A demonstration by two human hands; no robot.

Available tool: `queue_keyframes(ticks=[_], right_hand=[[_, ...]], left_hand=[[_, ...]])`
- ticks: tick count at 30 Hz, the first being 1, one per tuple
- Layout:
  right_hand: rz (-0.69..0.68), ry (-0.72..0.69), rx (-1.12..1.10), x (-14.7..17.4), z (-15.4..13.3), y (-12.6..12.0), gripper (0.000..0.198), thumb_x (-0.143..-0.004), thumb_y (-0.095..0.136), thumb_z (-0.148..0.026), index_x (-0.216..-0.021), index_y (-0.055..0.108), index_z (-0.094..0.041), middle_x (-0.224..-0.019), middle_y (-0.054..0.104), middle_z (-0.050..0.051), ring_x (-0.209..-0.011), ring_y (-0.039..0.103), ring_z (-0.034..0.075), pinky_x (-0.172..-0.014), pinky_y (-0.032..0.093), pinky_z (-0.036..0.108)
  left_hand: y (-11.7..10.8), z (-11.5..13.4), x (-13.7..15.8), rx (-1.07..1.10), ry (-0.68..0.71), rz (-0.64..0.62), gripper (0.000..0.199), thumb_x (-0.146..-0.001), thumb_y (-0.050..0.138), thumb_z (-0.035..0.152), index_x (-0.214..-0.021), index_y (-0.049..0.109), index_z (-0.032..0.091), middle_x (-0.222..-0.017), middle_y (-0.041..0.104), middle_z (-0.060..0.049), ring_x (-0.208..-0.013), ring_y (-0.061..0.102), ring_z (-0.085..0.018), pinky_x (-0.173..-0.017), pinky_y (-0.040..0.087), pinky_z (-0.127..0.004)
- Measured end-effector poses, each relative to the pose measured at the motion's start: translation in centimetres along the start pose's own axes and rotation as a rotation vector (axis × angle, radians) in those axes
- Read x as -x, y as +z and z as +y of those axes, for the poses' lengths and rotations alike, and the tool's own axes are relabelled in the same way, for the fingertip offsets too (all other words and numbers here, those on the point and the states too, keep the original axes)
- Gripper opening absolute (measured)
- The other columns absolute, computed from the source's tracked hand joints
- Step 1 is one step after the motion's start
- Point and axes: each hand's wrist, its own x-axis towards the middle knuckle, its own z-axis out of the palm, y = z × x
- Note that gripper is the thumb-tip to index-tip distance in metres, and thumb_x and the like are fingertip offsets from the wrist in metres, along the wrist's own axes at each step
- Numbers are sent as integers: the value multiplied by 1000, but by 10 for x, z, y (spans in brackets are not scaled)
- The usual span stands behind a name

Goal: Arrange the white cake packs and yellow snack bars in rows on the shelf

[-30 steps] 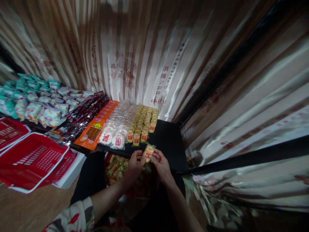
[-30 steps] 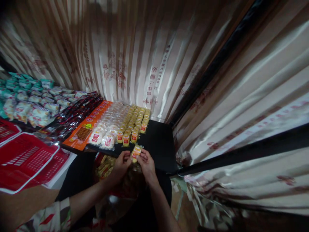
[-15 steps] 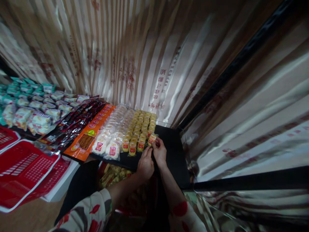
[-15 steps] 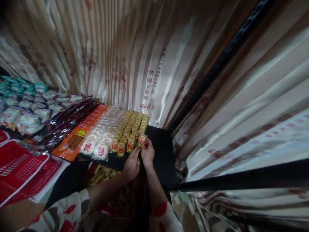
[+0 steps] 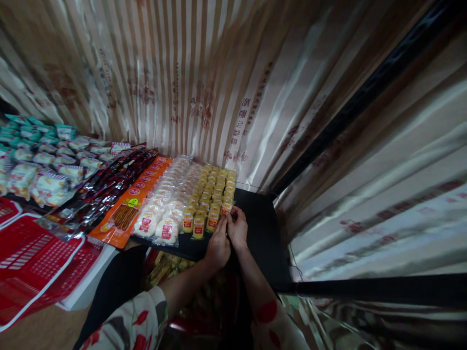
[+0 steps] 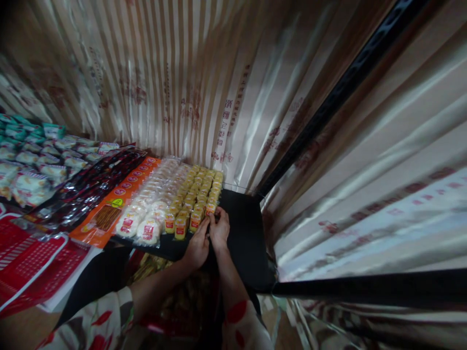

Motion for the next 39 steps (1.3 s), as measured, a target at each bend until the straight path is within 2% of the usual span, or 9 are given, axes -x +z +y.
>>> queue_keyframes(ticks=[4, 11, 14, 18, 22, 25, 32, 36, 39], right_hand=[[-15, -12, -28, -1, -1, 5, 32, -75, 49, -40, -98, 57, -19, -92, 59, 6, -81, 56, 19, -77, 46, 34], [0, 44, -41, 3, -5, 7, 31, -75, 50, -42, -95, 55, -19, -91, 60, 7, -81, 57, 19, -76, 46, 33], [1, 106, -119, 5, -7, 7, 32, -74, 51, -44, -95, 52, -20, -90, 61, 5, -78, 59, 17, -73, 47, 30], [19, 102, -116, 7, -12, 6, 30, -73, 52, -45, -89, 51, -19, -86, 60, 4, -76, 60, 16, -70, 47, 28], [22, 82, -98, 8, -15, 6, 27, -74, 50, -45, -85, 51, -20, -84, 58, 3, -75, 59, 16, -70, 47, 27], [22, 68, -90, 8, -13, 7, 28, -74, 50, -46, -85, 52, -20, -85, 58, 3, -76, 59, 16, -69, 48, 28], [12, 69, -88, 7, -6, 9, 32, -74, 52, -46, -90, 54, -19, -90, 59, 5, -72, 58, 14, -67, 48, 27], [10, 77, -81, 7, -4, 10, 32, -74, 52, -44, -92, 53, -18, -92, 58, 5, -68, 58, 13, -66, 49, 26], [22, 79, -61, 7, -4, 12, 31, -75, 51, -44, -93, 54, -18, -92, 58, 5, -69, 58, 13, -66, 49, 26]], left_hand=[[3, -4, -4, 67, -7, 3, 68, -69, 35, 4, -137, 31, 11, -144, 32, -9, -133, 28, -18, -113, 22, -39], [3, -7, -9, 30, -12, -27, 64, -73, 35, 10, -136, 30, 5, -142, 33, -15, -132, 31, -21, -111, 25, -39], [-4, 2, 1, -60, 34, -34, 64, -71, 36, 10, -135, 31, 4, -143, 32, -16, -133, 28, -22, -111, 25, -40], [-11, 11, 24, -205, 29, 33, 58, -74, 34, 9, -131, 37, 0, -138, 37, -20, -131, 30, -25, -110, 25, -42], [-8, 7, 38, -237, -11, 84, 57, -75, 30, 6, -132, 34, 2, -138, 36, -20, -131, 29, -24, -108, 27, -45], [-6, -1, 33, -240, 21, 57, 61, -72, 32, 4, -132, 34, 4, -139, 35, -19, -132, 28, -25, -108, 27, -48], [-10, -3, 29, -232, 11, 107, 52, -72, 32, 5, -121, 45, 4, -124, 48, -18, -121, 40, -24, -105, 32, -46], [-7, -5, 33, -242, 88, 130, 53, -75, 31, 5, -127, 38, 6, -135, 37, -18, -128, 30, -23, -106, 29, -48], [-4, -7, 33, -248, 80, 137, 53, -77, 30, 5, -130, 33, 6, -139, 33, -18, -132, 25, -23, -107, 27, -49]])
